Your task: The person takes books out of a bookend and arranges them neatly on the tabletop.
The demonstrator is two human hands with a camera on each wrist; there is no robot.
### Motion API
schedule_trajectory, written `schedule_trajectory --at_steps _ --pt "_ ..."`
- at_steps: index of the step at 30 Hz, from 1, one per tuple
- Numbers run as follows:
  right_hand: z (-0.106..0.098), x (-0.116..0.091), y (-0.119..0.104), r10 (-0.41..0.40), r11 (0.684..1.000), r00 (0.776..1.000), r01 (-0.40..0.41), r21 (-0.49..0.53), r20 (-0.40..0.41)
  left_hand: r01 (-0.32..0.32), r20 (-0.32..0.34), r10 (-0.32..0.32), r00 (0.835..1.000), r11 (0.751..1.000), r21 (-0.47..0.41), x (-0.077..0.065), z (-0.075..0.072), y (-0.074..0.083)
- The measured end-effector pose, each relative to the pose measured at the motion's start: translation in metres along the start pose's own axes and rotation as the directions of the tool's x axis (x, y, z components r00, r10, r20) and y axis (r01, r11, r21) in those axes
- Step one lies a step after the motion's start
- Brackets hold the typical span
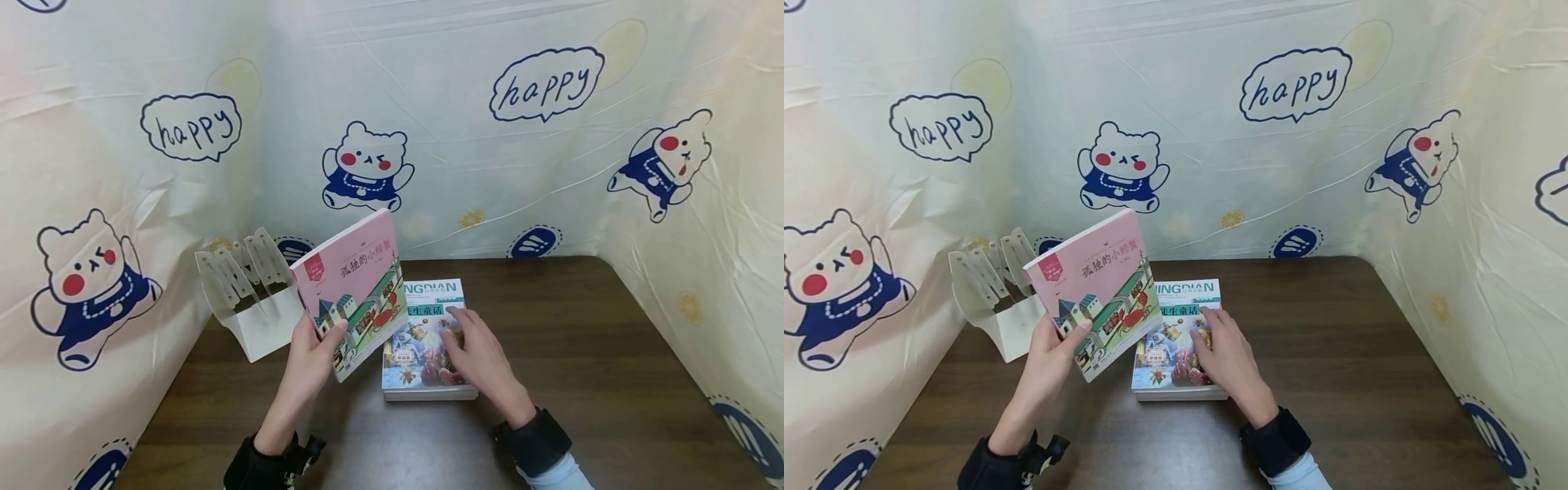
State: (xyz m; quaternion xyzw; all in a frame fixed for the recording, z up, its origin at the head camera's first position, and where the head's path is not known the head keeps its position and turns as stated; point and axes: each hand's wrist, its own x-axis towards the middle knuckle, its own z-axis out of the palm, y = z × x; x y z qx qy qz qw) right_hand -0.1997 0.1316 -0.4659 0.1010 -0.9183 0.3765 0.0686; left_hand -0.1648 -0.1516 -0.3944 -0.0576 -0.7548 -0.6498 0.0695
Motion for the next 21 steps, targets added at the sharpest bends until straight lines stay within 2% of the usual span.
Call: schedule_trajectory --at_steps 14,21 --pt "0.005 0.006 -0.017 -0.106 0.989 0.994 0.105 0.102 -0.001 0.004 0.096 -0.006 0.995 1.0 0.025 0.004 0.002 -0.002" --pt "0.013 0.01 -0.028 -0.143 0.979 0.99 0.14 0.15 0.012 -0.02 0.145 0.015 0.989 0.999 0.027 0.006 0.003 -0.005"
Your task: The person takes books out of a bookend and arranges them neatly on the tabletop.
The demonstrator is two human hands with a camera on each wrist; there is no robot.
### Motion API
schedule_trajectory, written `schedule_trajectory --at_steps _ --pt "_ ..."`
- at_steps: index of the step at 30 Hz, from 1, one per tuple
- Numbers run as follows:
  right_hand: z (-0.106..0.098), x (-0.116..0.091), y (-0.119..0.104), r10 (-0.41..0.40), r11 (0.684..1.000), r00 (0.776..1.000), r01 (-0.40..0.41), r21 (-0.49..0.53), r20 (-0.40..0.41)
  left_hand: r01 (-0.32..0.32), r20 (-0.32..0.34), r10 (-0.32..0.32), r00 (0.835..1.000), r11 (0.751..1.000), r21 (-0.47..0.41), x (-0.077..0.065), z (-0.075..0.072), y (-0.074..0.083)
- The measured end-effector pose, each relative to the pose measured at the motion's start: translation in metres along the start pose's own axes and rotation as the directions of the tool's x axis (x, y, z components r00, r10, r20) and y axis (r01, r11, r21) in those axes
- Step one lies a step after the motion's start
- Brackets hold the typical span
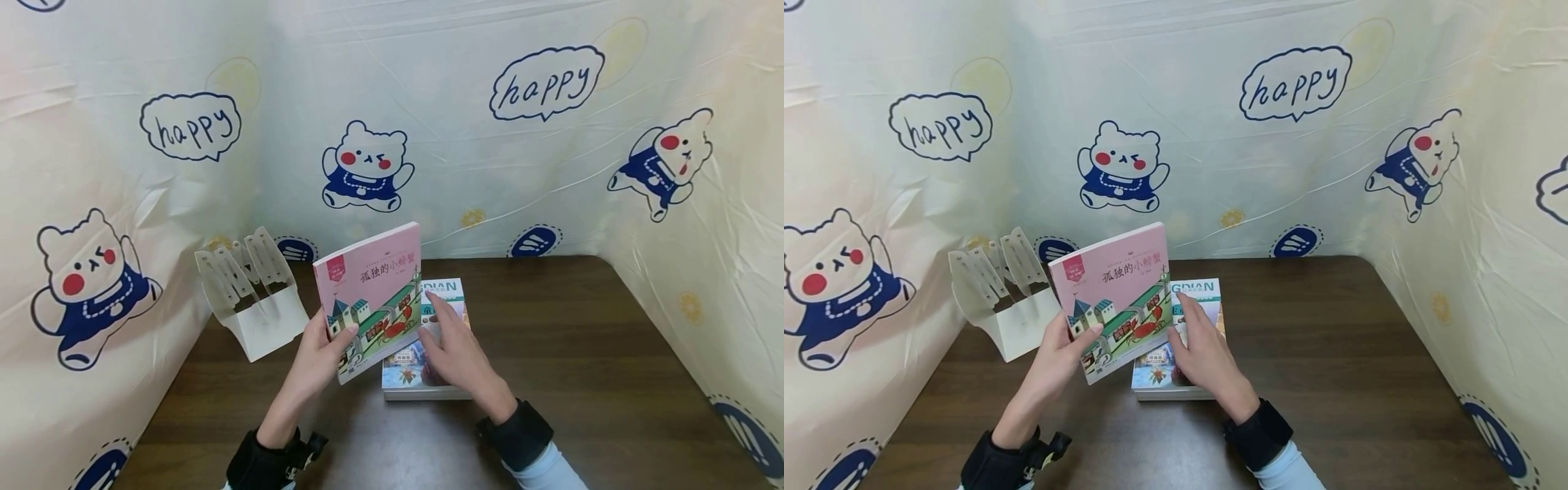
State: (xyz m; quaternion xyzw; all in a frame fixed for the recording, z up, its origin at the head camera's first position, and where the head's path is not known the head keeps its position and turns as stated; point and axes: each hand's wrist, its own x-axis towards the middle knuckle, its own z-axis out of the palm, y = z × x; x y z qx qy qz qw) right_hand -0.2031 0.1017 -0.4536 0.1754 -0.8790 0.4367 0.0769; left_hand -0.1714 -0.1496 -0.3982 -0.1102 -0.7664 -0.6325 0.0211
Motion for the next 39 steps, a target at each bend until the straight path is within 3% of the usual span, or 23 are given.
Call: schedule_trajectory --at_steps 6,14,23,31,39 --pt "0.003 0.005 -0.006 -0.055 0.998 0.998 0.055 0.036 -0.013 0.001 0.015 -0.001 1.0 1.0 -0.025 0.001 -0.001 0.0" --pt "0.003 0.011 -0.01 -0.066 0.996 0.998 0.065 0.053 0.014 0.025 0.009 -0.025 1.0 0.998 -0.053 0.002 -0.002 -0.001" --pt "0.003 0.011 -0.01 -0.07 0.995 0.998 0.07 0.065 -0.001 0.003 -0.053 -0.008 0.999 0.996 -0.089 0.007 -0.004 -0.005" --pt "0.002 0.008 -0.009 -0.121 0.991 0.991 0.123 0.044 -0.056 0.029 -0.094 -0.04 0.995 0.993 -0.116 0.01 -0.003 -0.008" --pt "0.0 0.007 -0.008 -0.116 0.992 0.992 0.118 0.045 -0.042 0.058 -0.104 -0.073 0.992 0.988 -0.141 0.012 0.002 -0.007"
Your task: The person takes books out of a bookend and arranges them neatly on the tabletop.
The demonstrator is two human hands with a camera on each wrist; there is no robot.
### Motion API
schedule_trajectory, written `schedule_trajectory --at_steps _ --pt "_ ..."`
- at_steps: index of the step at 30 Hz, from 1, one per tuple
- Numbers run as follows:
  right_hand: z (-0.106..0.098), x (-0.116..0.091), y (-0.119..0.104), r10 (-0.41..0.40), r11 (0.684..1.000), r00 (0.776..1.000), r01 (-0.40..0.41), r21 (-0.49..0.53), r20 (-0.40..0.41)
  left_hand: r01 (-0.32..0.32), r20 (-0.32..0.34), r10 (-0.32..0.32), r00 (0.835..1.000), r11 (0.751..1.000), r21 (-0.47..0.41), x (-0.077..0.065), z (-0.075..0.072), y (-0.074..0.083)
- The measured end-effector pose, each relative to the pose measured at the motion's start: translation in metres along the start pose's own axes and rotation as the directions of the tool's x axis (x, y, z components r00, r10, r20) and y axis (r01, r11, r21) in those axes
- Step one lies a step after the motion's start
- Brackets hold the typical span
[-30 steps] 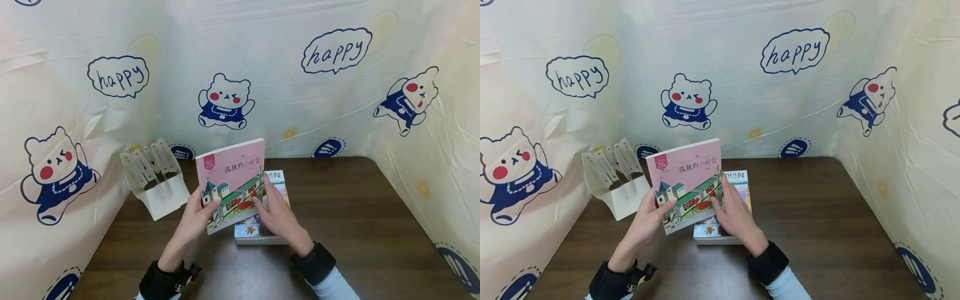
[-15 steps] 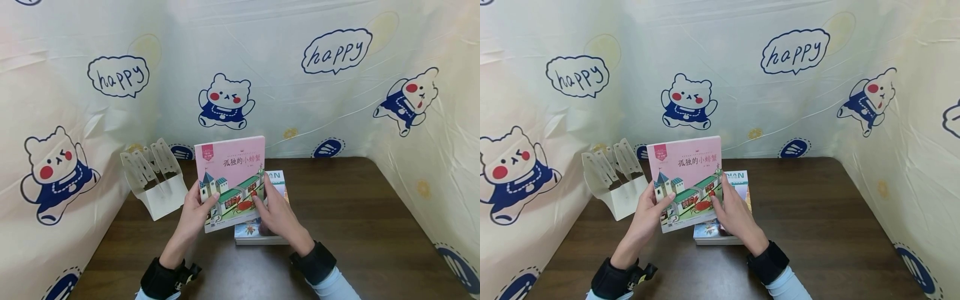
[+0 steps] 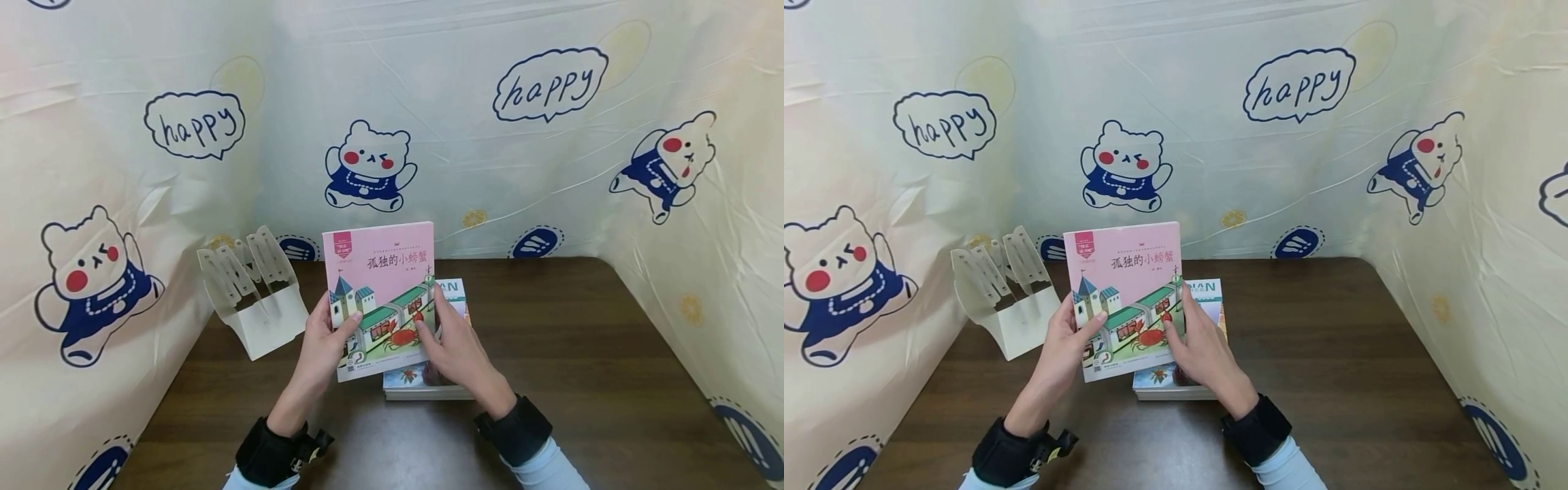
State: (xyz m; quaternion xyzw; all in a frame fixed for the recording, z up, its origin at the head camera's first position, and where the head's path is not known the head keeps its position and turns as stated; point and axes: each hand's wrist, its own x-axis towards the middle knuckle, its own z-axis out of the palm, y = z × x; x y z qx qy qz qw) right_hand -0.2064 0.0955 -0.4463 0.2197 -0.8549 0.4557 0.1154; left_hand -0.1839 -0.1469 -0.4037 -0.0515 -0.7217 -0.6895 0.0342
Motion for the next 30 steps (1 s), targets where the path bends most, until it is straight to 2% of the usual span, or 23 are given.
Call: schedule_trajectory --at_steps 11,22,30 --pt "-0.004 -0.004 0.002 0.041 0.999 0.999 -0.041 0.007 0.01 0.031 0.015 -0.03 0.999 0.999 -0.015 0.002 0.009 -0.002" --pt "-0.009 -0.008 0.005 0.087 0.995 0.996 -0.087 0.045 0.005 0.101 0.043 -0.099 0.994 0.994 -0.031 0.009 0.014 -0.006" --pt "-0.012 -0.01 0.008 0.118 0.992 0.993 -0.118 0.049 0.001 0.117 0.074 -0.12 0.99 0.992 0.048 0.015 0.019 -0.011"
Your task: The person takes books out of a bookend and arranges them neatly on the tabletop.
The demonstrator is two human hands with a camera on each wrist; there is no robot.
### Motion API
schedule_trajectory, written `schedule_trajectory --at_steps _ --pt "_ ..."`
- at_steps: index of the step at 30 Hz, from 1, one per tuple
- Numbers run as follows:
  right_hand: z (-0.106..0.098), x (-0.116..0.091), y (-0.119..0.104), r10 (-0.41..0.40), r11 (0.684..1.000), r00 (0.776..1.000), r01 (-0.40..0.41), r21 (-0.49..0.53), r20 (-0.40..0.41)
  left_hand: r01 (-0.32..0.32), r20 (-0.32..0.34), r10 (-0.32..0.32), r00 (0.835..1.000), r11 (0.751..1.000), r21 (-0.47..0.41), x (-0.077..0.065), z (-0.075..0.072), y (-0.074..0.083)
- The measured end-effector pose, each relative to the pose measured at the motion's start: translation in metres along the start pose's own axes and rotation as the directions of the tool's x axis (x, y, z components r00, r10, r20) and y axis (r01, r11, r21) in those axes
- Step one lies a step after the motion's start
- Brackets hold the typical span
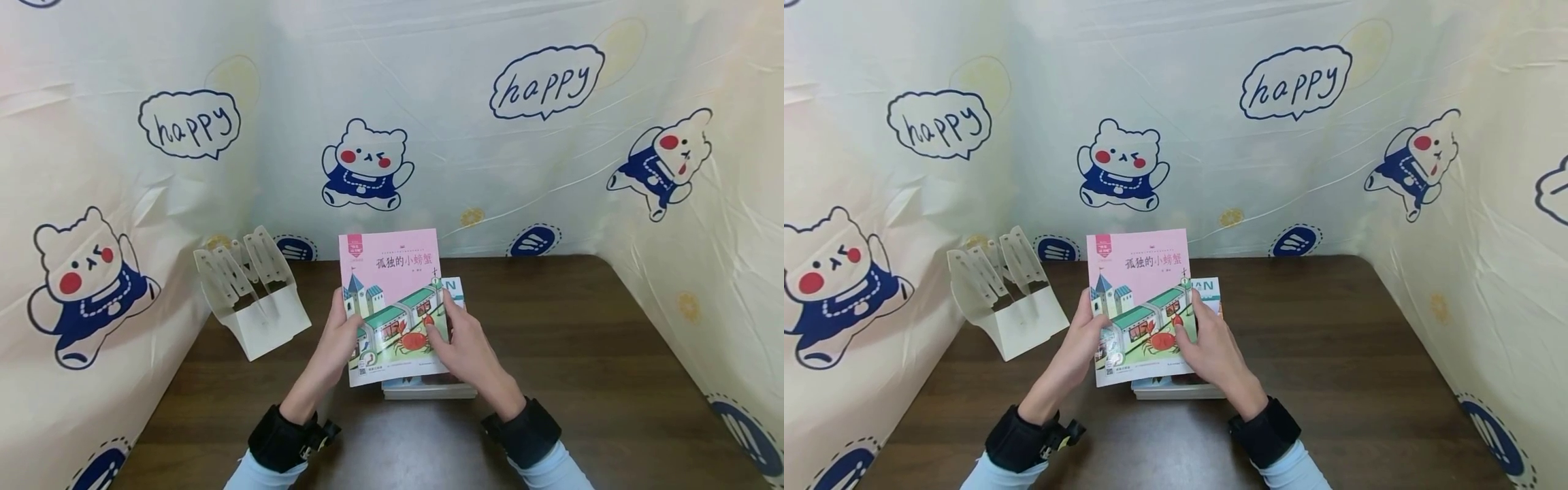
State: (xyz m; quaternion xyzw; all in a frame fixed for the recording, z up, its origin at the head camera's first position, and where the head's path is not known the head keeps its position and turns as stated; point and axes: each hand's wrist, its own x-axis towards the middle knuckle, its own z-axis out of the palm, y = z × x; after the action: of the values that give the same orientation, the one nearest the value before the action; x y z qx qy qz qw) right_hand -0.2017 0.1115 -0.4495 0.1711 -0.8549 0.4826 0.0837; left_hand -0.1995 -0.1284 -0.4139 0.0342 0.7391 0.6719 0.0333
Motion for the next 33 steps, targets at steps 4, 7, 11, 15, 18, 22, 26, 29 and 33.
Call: schedule_trajectory --at_steps 4,7,11,15,18,22,26,29,33 --pt "0.0 0.0 0.0 0.003 1.0 1.0 -0.004 0.012 0.013 0.022 -0.027 -0.02 0.999 0.998 0.054 0.0 0.0 0.0" --pt "0.0 0.0 0.0 0.004 1.0 1.0 -0.005 0.021 0.016 0.026 -0.051 -0.021 0.998 0.995 0.095 -0.001 0.0 0.001" --pt "0.001 -0.001 0.001 0.012 1.0 1.0 -0.012 0.024 0.011 0.01 -0.078 0.002 0.997 0.989 0.149 -0.002 -0.001 0.0" --pt "0.0 -0.001 0.0 0.03 0.999 1.0 -0.03 0.016 0.005 -0.015 -0.094 0.034 0.995 0.982 0.189 -0.002 -0.001 -0.002" --pt "0.0 -0.001 0.0 0.039 0.999 0.999 -0.039 0.0 0.0 -0.042 -0.101 0.066 0.993 0.973 0.226 -0.002 0.0 -0.005" --pt "-0.002 -0.001 -0.001 0.049 0.999 0.999 -0.05 -0.017 -0.007 -0.067 -0.122 0.103 0.987 0.961 0.268 -0.002 0.001 -0.008" --pt "-0.003 0.0 -0.001 0.075 0.997 0.997 -0.075 -0.016 -0.005 -0.085 -0.146 0.13 0.981 0.956 0.28 -0.003 0.002 -0.009" --pt "-0.004 0.001 0.0 0.093 0.996 0.996 -0.093 -0.013 0.002 -0.089 -0.154 0.138 0.978 0.955 0.284 -0.002 0.003 -0.01" --pt "-0.005 0.002 0.0 0.108 0.994 0.994 -0.108 -0.015 0.005 -0.08 -0.163 0.129 0.978 0.957 0.278 -0.002 0.005 -0.013"
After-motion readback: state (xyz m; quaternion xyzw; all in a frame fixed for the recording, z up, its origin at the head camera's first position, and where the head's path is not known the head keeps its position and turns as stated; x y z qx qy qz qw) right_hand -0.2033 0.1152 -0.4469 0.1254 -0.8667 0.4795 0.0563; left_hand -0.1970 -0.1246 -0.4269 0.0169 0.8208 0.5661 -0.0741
